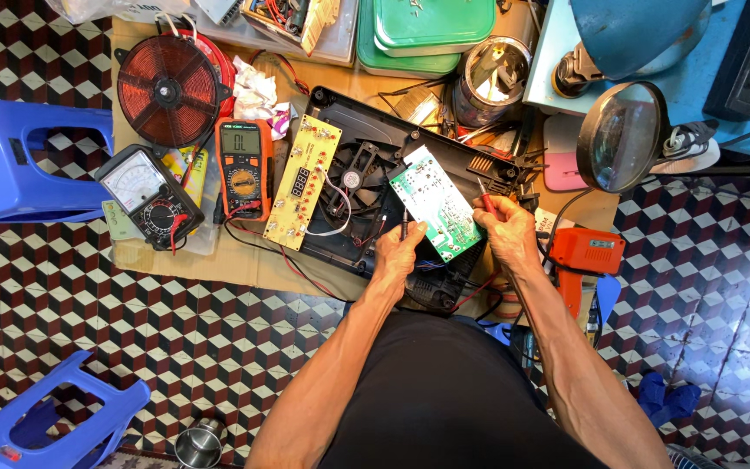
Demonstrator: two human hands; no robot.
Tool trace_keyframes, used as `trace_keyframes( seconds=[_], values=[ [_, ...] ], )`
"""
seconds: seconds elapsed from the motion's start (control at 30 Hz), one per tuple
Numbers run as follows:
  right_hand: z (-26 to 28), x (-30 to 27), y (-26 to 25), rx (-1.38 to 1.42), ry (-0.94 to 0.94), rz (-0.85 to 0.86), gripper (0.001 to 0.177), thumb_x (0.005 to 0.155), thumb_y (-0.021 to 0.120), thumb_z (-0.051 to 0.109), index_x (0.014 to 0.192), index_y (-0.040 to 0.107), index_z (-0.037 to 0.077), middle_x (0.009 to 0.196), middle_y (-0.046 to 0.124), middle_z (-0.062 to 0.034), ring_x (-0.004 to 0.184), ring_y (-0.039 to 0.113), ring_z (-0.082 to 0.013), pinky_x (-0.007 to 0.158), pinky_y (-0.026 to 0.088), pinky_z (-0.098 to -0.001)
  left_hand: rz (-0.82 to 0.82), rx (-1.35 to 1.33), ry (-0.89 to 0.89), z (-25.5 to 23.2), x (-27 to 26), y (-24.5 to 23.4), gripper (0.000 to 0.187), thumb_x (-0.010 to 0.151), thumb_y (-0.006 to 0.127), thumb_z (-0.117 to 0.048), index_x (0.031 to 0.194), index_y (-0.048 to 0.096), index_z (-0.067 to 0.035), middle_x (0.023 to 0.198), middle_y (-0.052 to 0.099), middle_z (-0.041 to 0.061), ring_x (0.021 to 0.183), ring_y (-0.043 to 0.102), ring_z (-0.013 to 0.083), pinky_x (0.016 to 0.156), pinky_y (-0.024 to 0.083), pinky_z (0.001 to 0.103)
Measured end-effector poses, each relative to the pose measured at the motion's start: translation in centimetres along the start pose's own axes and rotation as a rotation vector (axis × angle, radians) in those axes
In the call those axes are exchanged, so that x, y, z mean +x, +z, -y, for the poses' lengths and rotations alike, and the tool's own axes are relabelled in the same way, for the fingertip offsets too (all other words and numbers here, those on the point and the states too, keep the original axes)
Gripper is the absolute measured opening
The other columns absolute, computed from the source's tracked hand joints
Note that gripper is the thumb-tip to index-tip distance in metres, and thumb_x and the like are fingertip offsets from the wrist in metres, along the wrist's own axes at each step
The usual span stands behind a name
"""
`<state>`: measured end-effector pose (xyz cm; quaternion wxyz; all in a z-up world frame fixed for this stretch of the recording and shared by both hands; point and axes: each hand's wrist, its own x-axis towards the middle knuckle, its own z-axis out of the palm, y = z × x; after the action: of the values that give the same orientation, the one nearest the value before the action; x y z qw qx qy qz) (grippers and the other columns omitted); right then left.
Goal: The person works on a disassembled electronic device, using a multimeter to test components on a circuit board. They plug and unplug a power cord, adjust a desk lamp, and use a flashlight to inspect the board.
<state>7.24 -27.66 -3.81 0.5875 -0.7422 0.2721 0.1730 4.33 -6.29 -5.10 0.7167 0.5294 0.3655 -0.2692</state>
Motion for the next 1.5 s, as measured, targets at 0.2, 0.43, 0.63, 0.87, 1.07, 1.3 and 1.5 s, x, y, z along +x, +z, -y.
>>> trace_keyframes(
  seconds=[0.2, 0.43, 0.63, 0.87, 1.07, 1.3, 1.5],
  values=[
    [-3.6, 2.5, 0.1, -0.052, -0.284, -0.069, 0.032, 0.087, 0.071, 0.012, 0.116, 0.070, 0.000, 0.110, 0.075, -0.0084, 0.102, 0.068, -0.0178, 0.093, 0.054, -0.0303, 0.120, -0.012, 0.449, 2.0, 1.7, 0.5, 0.023, 0.097, 0.071, -0.028, 0.111, 0.071, -0.010, 0.089, 0.064, -0.015, 0.074, 0.054, -0.0061, 0.062, 0.044, 0.018],
    [3.2, -4.4, -1.0, -0.336, -0.378, -0.358, 0.040, 0.090, 0.069, 0.024, 0.123, 0.067, 0.000, 0.122, 0.070, -0.0188, 0.112, 0.066, -0.0314, 0.096, 0.051, -0.0396, -0.019, 0.178, -0.025, 0.9, 1.8, -0.3, 0.030, 0.094, 0.070, -0.037, 0.098, 0.072, -0.007, 0.059, 0.037, -0.005, 0.044, 0.029, 0.0068, 0.039, 0.022, 0.029],
    [11.1, -9.0, -7.4, -0.062, -0.115, -0.712, 0.031, 0.103, 0.062, 0.027, 0.122, 0.071, 0.004, 0.105, 0.074, -0.0167, 0.089, 0.064, -0.0224, 0.082, 0.053, -0.0392, 0.030, 0.417, 0.041, -1.2, 0.6, -1.2, 0.043, 0.094, 0.068, -0.041, 0.104, 0.080, -0.002, 0.061, 0.050, -0.002, 0.047, 0.036, 0.0070, 0.042, 0.027, 0.027],
    [13.5, -2.7, -16.2, -0.672, -0.656, -0.631, 0.054, 0.082, 0.068, 0.005, 0.135, 0.055, 0.001, 0.130, 0.057, -0.0219, 0.105, 0.062, -0.0396, 0.084, 0.052, -0.0461, 0.102, 0.448, 0.045, -3.6, -0.4, -1.4, 0.044, 0.090, 0.065, -0.037, 0.118, 0.074, -0.004, 0.075, 0.074, -0.010, 0.047, 0.041, 0.0077, 0.042, 0.031, 0.027],
    [12.4, 0.8, -19.6, -0.961, -0.548, -0.464, 0.030, 0.086, 0.076, 0.019, 0.105, 0.058, 0.004, 0.100, 0.068, -0.0167, 0.091, 0.067, -0.0406, 0.074, 0.052, -0.0514, 0.068, 0.414, 0.015, -4.4, -1.4, -1.5, 0.051, 0.095, 0.064, -0.041, 0.112, 0.076, 0.005, 0.053, 0.036, -0.004, 0.044, 0.032, 0.0075, 0.043, 0.025, 0.027],
    [11.4, -0.9, -20.9, -0.961, -0.635, -0.434, 0.027, 0.085, 0.073, 0.018, 0.105, 0.060, 0.004, 0.097, 0.069, -0.0194, 0.082, 0.067, -0.0422, 0.071, 0.051, -0.0537, 0.054, 0.338, 0.004, -4.5, -1.3, -1.7, 0.050, 0.095, 0.064, -0.039, 0.117, 0.073, 0.005, 0.053, 0.043, -0.004, 0.044, 0.034, 0.0067, 0.041, 0.027, 0.027],
    [12.5, -2.4, -20.9, -0.920, -0.645, -0.336, 0.033, 0.086, 0.068, 0.014, 0.116, 0.056, 0.005, 0.100, 0.068, -0.0201, 0.090, 0.065, -0.0440, 0.075, 0.051, -0.0536, 0.037, 0.338, 0.028, -4.2, -0.6, -1.5, 0.052, 0.097, 0.063, -0.040, 0.115, 0.073, 0.007, 0.053, 0.035, -0.004, 0.043, 0.030, 0.0074, 0.041, 0.024, 0.027]
  ],
)
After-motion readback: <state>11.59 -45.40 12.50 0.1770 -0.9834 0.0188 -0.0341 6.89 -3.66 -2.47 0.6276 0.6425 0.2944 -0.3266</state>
